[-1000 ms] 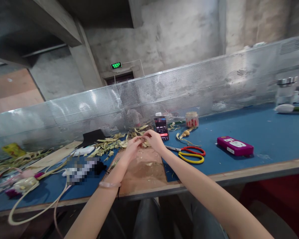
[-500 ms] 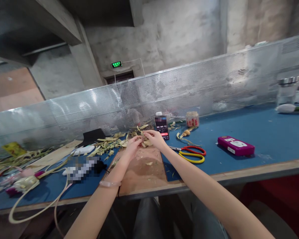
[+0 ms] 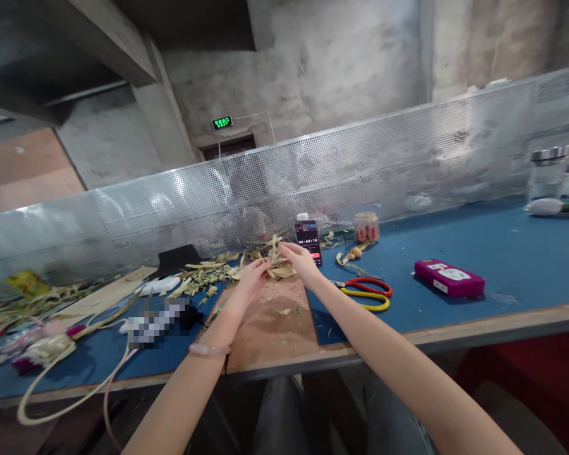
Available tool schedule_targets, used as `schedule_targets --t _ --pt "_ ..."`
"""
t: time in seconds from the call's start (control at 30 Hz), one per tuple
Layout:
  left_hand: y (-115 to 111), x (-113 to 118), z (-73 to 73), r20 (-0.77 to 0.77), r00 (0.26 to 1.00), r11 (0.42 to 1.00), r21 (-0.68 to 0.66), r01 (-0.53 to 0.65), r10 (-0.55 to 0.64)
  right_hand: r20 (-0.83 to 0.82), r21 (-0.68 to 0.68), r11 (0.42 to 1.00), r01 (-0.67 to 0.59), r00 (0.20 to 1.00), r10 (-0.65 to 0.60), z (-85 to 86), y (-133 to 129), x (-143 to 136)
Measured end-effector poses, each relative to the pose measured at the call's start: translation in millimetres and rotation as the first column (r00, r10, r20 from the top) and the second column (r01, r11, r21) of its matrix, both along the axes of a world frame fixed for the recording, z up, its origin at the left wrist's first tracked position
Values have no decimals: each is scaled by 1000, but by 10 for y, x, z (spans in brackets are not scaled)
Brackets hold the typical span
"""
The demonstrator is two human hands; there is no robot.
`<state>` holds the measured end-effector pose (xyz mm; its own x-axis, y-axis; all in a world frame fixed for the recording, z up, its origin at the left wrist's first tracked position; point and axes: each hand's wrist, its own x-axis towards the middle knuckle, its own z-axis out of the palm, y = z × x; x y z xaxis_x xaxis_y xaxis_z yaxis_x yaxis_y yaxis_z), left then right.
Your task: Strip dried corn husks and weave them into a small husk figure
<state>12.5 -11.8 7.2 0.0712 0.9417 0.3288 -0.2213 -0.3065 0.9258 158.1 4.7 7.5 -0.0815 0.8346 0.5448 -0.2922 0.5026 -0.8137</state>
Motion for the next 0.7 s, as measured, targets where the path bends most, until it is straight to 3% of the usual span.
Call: schedule_targets --t 0.1,0.2,0.27,0.5,0.7 --pt "-8 13 -10 -87 996 999 12 -30 31 143 154 970 187 967 -209 21 -28 6" --pt "-26 24 -6 -129 989 997 26 -71 74 225 326 924 200 933 -282 18 -19 7" --pt "-40 30 3 -126 989 997 28 -77 80 243 359 912 197 924 -295 8 -1 4" --pt "-16 -9 22 73 995 998 -8 -63 64 182 266 933 242 938 -295 3 -30 -27" --pt "40 -79 20 177 984 997 -80 6 8 81 58 996 66 994 -71 5 -67 -24"
